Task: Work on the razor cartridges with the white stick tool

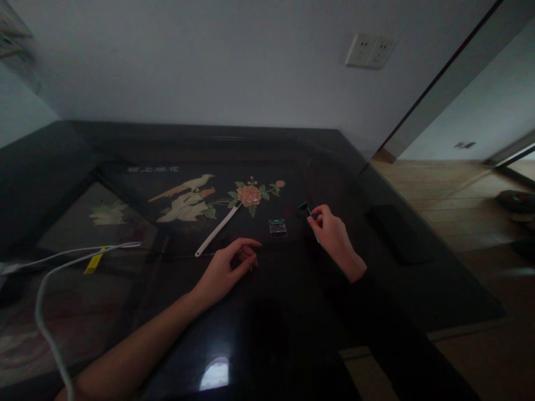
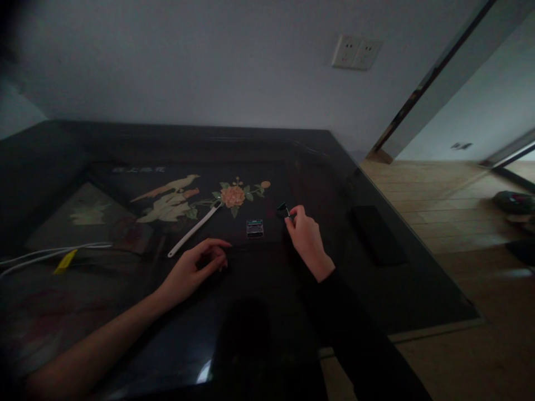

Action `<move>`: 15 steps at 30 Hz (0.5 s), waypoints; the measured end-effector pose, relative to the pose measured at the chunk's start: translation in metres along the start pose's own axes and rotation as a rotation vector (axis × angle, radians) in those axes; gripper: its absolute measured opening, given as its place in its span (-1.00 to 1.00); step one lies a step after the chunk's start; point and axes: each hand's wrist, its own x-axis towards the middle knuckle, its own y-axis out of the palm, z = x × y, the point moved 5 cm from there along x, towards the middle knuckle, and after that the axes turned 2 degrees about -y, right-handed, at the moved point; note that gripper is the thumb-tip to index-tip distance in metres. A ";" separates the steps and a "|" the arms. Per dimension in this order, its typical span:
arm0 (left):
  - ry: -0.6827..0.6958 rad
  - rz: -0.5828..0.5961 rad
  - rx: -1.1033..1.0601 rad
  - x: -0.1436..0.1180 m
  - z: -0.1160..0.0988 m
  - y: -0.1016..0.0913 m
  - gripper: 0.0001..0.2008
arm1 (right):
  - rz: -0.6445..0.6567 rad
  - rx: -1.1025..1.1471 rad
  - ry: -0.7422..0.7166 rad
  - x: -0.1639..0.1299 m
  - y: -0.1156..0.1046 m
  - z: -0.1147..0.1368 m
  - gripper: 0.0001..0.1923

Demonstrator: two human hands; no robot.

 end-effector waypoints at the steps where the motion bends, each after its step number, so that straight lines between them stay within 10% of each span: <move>1: 0.000 0.005 0.007 0.000 0.001 0.001 -0.79 | 0.017 -0.014 -0.002 0.000 0.003 0.000 -0.86; 15: 0.002 0.034 0.041 0.000 0.004 0.003 -0.80 | 0.093 -0.135 -0.061 0.000 0.010 0.000 -0.92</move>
